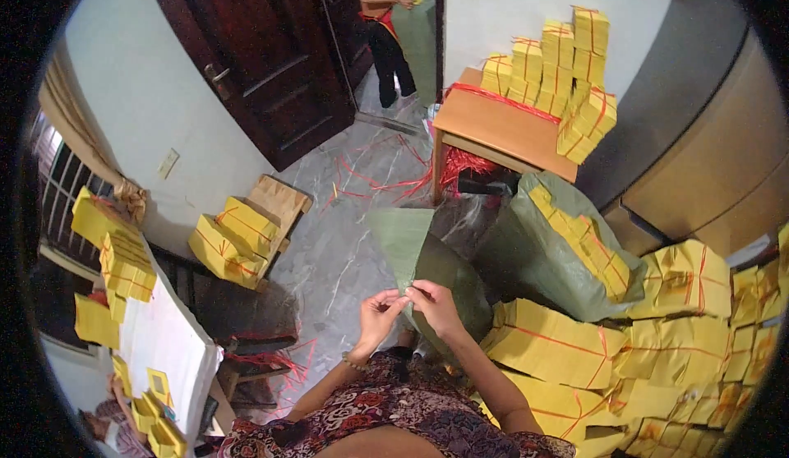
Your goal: Packing bundles of yellow paper into large sacks and moving the filled sacks.
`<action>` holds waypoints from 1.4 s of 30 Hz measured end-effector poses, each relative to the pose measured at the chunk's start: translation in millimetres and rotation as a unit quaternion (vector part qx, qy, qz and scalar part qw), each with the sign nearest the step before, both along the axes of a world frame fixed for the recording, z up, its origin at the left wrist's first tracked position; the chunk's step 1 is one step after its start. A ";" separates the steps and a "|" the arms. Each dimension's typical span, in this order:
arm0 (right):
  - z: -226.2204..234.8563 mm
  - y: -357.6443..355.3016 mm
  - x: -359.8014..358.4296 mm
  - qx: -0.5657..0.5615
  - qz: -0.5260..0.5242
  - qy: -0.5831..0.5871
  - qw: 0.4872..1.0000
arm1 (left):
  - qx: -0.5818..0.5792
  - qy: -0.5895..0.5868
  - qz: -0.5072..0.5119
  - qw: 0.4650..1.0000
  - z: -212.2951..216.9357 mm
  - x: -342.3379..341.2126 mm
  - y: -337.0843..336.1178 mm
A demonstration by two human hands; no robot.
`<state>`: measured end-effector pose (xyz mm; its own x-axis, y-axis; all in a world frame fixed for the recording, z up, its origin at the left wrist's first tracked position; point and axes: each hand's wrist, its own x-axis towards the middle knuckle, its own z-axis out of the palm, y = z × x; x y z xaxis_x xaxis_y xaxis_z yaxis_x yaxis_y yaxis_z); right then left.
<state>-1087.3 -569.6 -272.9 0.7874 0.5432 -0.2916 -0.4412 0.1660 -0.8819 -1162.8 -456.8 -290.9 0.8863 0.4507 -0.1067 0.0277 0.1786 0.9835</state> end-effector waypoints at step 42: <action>22.0 -97.1 71.5 -0.086 0.191 -0.057 0.976 | -0.402 -0.016 0.125 0.907 2.3 -6.5 46.4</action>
<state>-1015.8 -666.7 -250.8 0.5690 0.7547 -0.3267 -0.3389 -0.1467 -0.9293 -1169.3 -410.3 -288.6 0.7754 0.4260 -0.4661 -0.1387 0.8350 0.5325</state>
